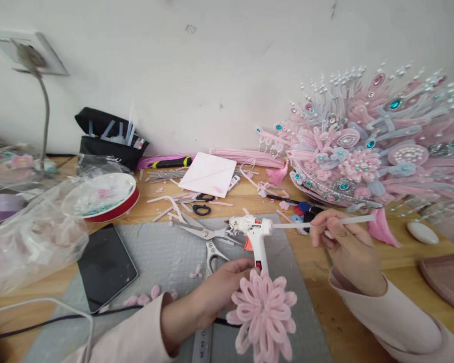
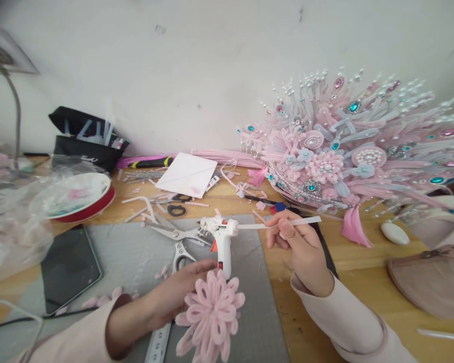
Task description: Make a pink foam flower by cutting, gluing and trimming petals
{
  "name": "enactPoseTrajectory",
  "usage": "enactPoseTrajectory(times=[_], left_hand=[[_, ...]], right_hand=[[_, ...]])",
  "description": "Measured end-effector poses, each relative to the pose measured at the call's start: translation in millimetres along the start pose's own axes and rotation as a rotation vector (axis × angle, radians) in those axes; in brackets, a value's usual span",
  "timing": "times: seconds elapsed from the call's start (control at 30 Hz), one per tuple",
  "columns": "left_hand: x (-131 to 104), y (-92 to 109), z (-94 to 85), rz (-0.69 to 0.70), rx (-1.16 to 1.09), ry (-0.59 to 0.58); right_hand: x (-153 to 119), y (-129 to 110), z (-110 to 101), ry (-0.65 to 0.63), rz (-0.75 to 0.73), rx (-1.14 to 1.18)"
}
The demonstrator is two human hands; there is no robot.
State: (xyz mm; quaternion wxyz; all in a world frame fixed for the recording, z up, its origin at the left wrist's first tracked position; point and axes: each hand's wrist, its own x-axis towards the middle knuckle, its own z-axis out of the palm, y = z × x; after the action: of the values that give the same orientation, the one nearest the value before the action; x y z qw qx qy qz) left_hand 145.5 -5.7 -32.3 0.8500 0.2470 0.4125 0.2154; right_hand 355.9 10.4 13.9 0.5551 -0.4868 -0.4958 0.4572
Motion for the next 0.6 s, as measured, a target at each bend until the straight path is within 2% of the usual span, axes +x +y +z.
enactPoseTrajectory(times=[0.13, 0.27, 0.33, 0.6], left_hand=[[-1.1, 2.0, 2.1, 0.011, 0.017, -0.054], [-0.1, 0.0, 0.3, 0.030, 0.022, -0.051], [0.7, -1.3, -0.6, 0.022, 0.039, -0.052], [3.0, -4.2, -2.2, 0.024, 0.029, -0.049]], right_hand=[[4.3, 7.8, -3.1, -0.064, 0.026, 0.024], [-0.3, 16.2, -4.9, -0.057, -0.188, -0.159], [-4.1, 18.3, -5.8, -0.076, -0.246, -0.245], [-8.2, 16.9, -3.4, -0.069, -0.193, -0.237]])
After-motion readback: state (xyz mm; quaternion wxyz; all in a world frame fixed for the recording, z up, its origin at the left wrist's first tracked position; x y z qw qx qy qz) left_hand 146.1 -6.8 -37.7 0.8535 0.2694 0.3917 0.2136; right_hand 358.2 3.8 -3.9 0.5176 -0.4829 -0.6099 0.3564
